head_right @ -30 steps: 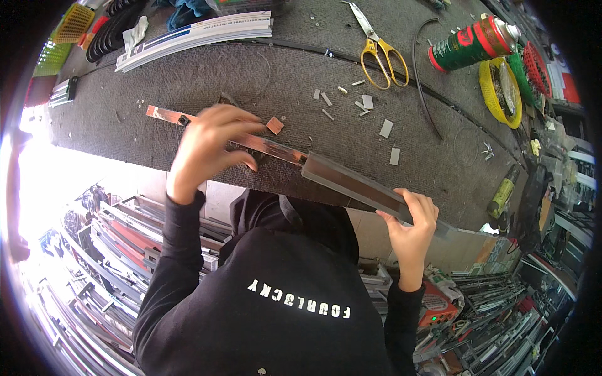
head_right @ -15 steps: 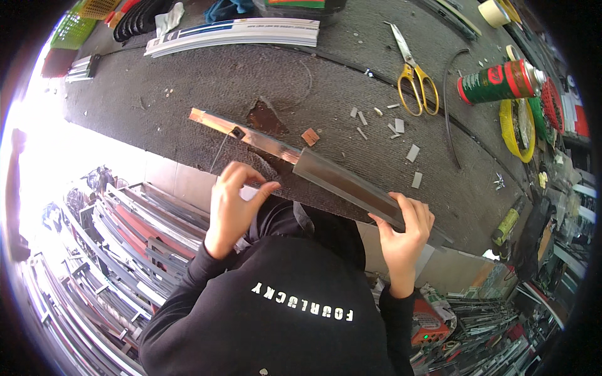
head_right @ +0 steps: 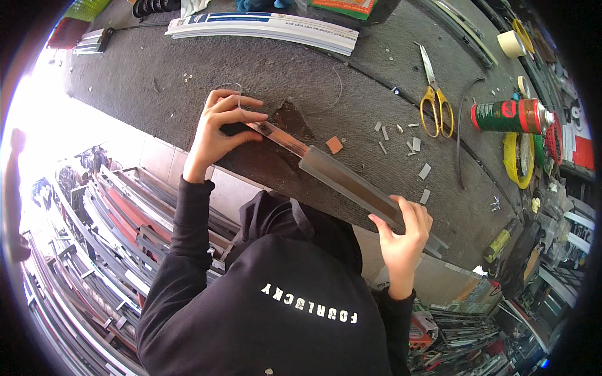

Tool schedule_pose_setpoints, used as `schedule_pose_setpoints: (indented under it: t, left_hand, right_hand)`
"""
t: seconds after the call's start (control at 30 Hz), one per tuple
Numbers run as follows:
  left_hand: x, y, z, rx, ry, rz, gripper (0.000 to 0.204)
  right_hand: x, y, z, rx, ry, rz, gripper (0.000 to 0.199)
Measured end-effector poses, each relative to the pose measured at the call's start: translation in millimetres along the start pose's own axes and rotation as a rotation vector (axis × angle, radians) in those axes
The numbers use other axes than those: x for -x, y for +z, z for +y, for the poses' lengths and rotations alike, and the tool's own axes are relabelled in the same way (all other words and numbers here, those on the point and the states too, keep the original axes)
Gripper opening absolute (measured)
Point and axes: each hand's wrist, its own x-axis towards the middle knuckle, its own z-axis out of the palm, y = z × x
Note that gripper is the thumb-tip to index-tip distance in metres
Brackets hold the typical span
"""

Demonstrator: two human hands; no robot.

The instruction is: The person assembles window frame components by inserting small plastic pieces into aluminum profiles, cutting a rubber seal with shears, and handling black plastic end caps. The person works at a cluttered workbench, using both hands to align and press parts into place.

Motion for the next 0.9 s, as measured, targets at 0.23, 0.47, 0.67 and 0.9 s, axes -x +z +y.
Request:
schedule_pose_setpoints:
  t: [0.23, 0.47, 0.67, 0.9]
  left_hand:
    - [1, 2, 2, 0.027, -0.030, 0.010, 0.030]
    - [1, 5, -1, 0.058, -0.044, 0.028, 0.025]
    - [1, 3, -3, 0.081, -0.047, 0.029, 0.023]
    - [1, 1, -6, 0.127, -0.033, 0.004, 0.022]
  right_hand:
    - [-25, 24, -34, -0.009, -0.063, -0.011, 0.051]
    - [-32, 27, -47, -0.007, -0.016, -0.056, 0.052]
    - [-32, 25, -53, 0.051, 0.031, -0.085, 0.052]
    - [-48, 22, -70, 0.178, -0.065, -0.245, 0.059]
